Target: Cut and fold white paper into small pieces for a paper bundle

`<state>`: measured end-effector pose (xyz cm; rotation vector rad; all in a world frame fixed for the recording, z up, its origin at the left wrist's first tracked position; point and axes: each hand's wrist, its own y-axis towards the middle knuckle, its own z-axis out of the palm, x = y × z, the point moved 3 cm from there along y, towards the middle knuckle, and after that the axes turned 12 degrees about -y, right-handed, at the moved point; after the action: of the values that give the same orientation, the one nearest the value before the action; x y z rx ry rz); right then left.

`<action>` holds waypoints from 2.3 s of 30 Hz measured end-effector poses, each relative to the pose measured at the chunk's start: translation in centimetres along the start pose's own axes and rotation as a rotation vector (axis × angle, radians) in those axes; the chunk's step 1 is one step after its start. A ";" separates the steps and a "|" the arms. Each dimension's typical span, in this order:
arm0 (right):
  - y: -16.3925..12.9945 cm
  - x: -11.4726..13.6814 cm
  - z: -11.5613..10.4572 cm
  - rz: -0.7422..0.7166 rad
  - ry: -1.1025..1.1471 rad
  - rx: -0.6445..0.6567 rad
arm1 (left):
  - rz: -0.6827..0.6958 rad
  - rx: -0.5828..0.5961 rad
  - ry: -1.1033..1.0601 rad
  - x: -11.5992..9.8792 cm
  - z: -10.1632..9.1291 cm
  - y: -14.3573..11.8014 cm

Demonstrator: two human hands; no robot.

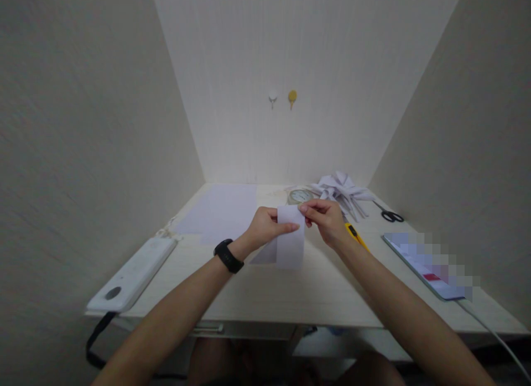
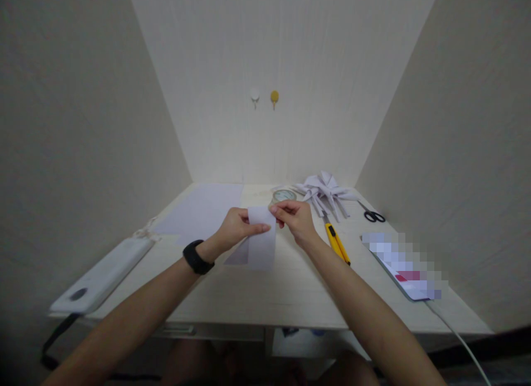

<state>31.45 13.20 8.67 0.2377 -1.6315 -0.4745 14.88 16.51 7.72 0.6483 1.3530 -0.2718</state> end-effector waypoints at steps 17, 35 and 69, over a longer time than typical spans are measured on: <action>0.1 -0.8 0.3 0.115 -0.047 0.096 | -0.052 0.013 -0.041 0.5 -0.2 0.3; 0.2 -2.8 0.3 0.244 -0.251 0.088 | -0.146 -0.093 -0.122 1.9 -0.6 0.7; -0.2 -3.9 0.8 0.476 -0.139 0.138 | -0.215 -0.218 -0.114 2.6 -1.2 0.8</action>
<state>31.11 14.80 5.04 -0.0863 -1.7892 -0.0146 14.94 18.34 5.33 0.3008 1.3213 -0.3239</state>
